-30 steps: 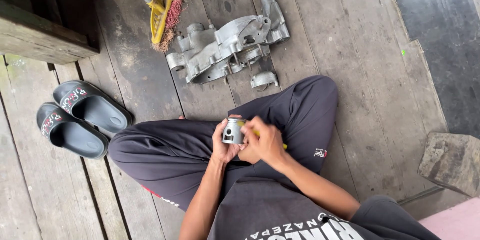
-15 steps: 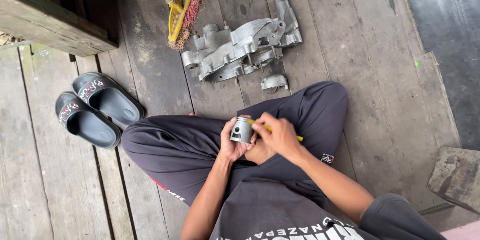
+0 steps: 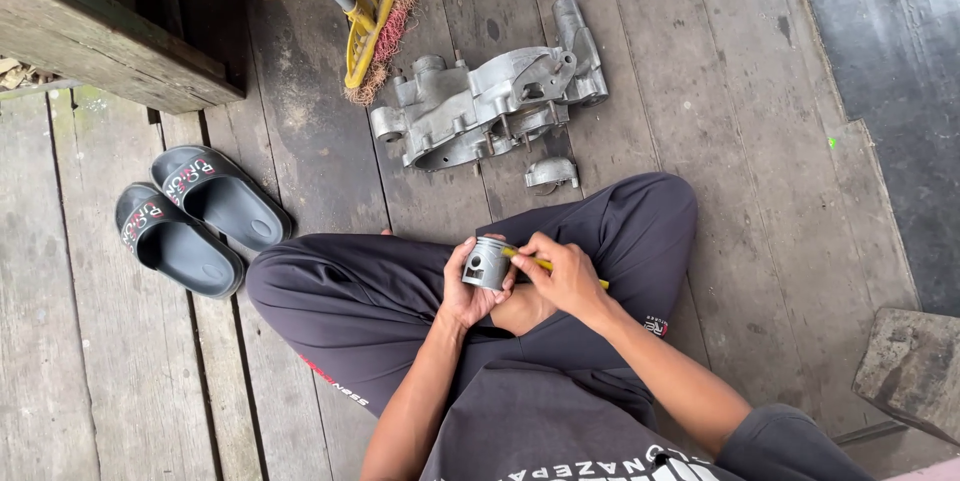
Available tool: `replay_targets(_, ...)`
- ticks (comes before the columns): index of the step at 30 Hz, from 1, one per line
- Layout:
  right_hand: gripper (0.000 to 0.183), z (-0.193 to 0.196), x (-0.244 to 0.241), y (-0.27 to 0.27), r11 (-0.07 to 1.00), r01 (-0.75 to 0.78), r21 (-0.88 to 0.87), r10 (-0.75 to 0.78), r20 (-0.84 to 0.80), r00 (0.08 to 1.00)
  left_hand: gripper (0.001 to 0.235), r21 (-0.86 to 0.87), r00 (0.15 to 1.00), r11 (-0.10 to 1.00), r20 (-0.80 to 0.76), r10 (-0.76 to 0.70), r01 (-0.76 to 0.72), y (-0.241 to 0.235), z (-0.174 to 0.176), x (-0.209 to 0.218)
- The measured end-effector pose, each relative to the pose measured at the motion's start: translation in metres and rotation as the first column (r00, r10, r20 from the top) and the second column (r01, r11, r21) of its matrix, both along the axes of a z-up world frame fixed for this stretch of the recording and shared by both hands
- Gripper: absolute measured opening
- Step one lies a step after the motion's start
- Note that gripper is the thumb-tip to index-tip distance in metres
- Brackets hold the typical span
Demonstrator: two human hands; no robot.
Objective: The person cleans carbon deposits from a motorcycle piston using a small scraping tool while sitting on a wooden floor.
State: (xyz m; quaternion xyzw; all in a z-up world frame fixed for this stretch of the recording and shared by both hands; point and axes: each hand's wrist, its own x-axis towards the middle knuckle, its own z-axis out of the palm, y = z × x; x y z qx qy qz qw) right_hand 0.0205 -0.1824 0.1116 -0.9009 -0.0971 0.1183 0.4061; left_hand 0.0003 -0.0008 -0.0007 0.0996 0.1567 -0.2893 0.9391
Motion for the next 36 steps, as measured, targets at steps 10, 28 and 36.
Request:
replay_targets(10, 0.010, 0.047, -0.002, 0.014, 0.994, -0.107, -0.033, 0.105, -0.049, 0.993, 0.054, 0.044, 0.998, 0.998, -0.026, -0.050, 0.051, 0.003, 0.002, -0.002)
replay_targets(28, 0.016, 0.029, -0.001, 0.009, 0.984, -0.004, -0.179, 0.000, -0.021, 1.000, 0.048, 0.026, 0.997, 0.997, 0.027, -0.073, 0.072, -0.003, 0.004, -0.002)
replay_targets(36, 0.013, 0.023, 0.005, 0.006, 0.988, -0.023, -0.154, 0.012, -0.070, 0.997, 0.050, 0.032, 0.998, 0.998, 0.013, -0.059, 0.058, -0.004, 0.001, 0.001)
